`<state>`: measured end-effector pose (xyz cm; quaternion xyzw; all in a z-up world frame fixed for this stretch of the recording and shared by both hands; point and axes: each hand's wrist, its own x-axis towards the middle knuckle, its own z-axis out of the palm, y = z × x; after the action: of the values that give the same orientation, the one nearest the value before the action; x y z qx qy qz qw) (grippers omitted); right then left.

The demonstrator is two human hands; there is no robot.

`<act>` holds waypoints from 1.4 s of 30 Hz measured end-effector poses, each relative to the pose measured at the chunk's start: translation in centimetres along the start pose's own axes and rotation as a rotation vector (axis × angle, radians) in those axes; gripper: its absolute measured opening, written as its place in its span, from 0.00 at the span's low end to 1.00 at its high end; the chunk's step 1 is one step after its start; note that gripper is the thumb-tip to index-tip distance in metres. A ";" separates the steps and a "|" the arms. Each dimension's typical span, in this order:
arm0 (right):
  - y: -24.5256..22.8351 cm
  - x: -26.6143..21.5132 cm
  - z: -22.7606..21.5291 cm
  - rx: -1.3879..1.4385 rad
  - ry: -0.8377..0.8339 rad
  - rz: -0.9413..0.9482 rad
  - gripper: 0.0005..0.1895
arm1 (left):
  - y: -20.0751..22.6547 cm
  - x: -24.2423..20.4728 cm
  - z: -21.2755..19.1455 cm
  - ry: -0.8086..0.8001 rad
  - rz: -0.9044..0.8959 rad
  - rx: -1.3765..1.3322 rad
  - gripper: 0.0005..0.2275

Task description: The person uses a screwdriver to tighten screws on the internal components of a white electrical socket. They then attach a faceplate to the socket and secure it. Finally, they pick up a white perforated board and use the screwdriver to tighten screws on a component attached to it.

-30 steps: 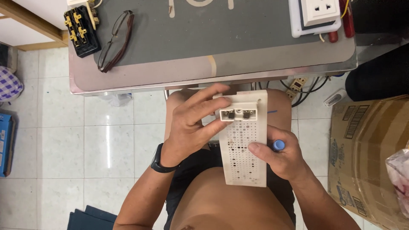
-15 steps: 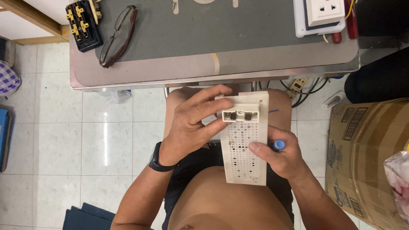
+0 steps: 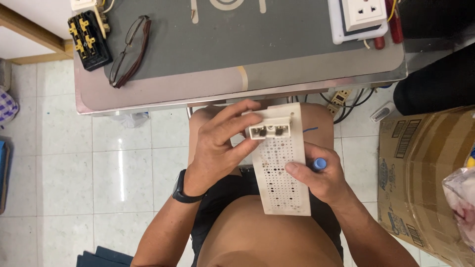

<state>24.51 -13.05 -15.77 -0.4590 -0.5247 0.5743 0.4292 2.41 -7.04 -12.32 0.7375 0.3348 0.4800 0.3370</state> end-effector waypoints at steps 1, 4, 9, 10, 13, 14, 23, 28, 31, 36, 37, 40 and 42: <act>-0.1 0.0 0.1 -0.029 0.011 -0.011 0.12 | 0.0 -0.2 0.0 0.001 0.030 0.010 0.11; 0.1 0.2 0.1 -0.084 0.033 -0.062 0.10 | -0.6 -0.9 0.1 0.007 0.084 0.006 0.13; -0.2 0.7 0.0 -0.138 0.050 -0.156 0.14 | -0.5 -1.1 -0.2 -0.014 0.099 -0.014 0.14; -0.4 0.9 0.0 -0.098 0.041 -0.164 0.14 | -0.5 -1.0 -0.2 -0.013 0.102 0.001 0.14; -1.1 1.6 0.0 -0.065 0.031 -0.146 0.14 | -0.3 0.5 -0.7 0.004 0.107 0.158 0.14; -1.4 1.9 0.1 -0.071 0.031 -0.117 0.15 | -0.2 1.3 -0.9 0.020 0.108 0.297 0.12; -5.5 7.1 1.1 0.105 0.072 -0.015 0.18 | -1.5 7.1 -2.5 -0.023 -0.065 0.039 0.12; -5.7 8.2 2.7 0.294 0.224 -0.057 0.17 | -4.0 7.3 -1.7 0.078 -0.142 -0.064 0.17; -6.0 8.5 2.8 0.312 0.243 0.016 0.18 | -4.0 7.0 -2.3 0.068 -0.152 -0.063 0.21; -5.4 9.3 2.6 0.331 0.281 0.105 0.19 | -3.3 7.3 -3.6 0.112 -0.204 0.005 0.26; -5.2 9.6 2.5 0.333 0.284 0.108 0.19 | -2.8 7.5 -3.9 0.084 -0.246 0.045 0.28; -5.7 10.2 2.7 0.325 0.297 0.121 0.19 | -1.8 7.9 -3.8 0.061 -0.414 0.127 0.31; -6.5 10.6 3.0 0.314 0.304 0.133 0.20 | -1.6 7.9 -3.3 0.069 -0.541 0.170 0.32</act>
<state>19.46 -2.77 -10.05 -0.5015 -0.3268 0.6002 0.5305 1.61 0.87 -8.75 0.6304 0.5694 0.3676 0.3784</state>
